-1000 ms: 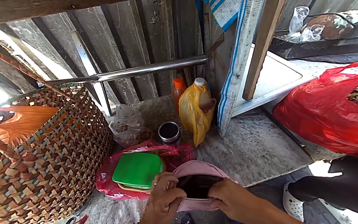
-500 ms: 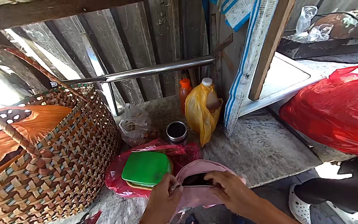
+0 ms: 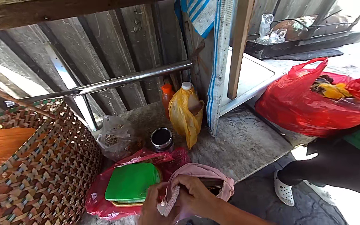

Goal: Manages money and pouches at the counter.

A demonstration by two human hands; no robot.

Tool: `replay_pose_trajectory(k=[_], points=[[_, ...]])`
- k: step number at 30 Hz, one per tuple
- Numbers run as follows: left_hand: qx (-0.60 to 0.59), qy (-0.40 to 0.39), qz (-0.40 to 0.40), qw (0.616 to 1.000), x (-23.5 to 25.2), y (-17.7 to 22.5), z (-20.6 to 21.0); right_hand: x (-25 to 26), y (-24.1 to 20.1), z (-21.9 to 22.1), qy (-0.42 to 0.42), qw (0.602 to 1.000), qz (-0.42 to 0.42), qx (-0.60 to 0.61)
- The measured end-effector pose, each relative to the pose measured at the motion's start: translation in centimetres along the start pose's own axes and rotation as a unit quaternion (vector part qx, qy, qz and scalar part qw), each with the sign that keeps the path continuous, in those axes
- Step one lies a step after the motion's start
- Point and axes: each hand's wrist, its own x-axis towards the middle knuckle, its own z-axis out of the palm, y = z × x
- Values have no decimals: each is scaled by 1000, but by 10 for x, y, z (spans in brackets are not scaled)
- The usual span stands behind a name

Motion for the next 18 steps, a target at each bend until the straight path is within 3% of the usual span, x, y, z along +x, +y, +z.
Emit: replay_pose_trajectory(k=[3, 5, 11, 15, 18], points=[[94, 0, -22, 995, 4, 1, 8, 0, -8, 4, -6, 998, 35, -59], [94, -19, -44, 994, 8, 3, 5, -4, -13, 3, 9, 991, 61, -122], [-80, 3, -57, 995, 9, -7, 1, -54, -1, -39, 129, 940, 128, -289], [-133, -2, -65, 989, 11, -8, 2, -118, 28, -95, 244, 906, 222, -267], [-158, -20, -67, 985, 13, -7, 1, -142, 24, -112, 289, 896, 216, -258]])
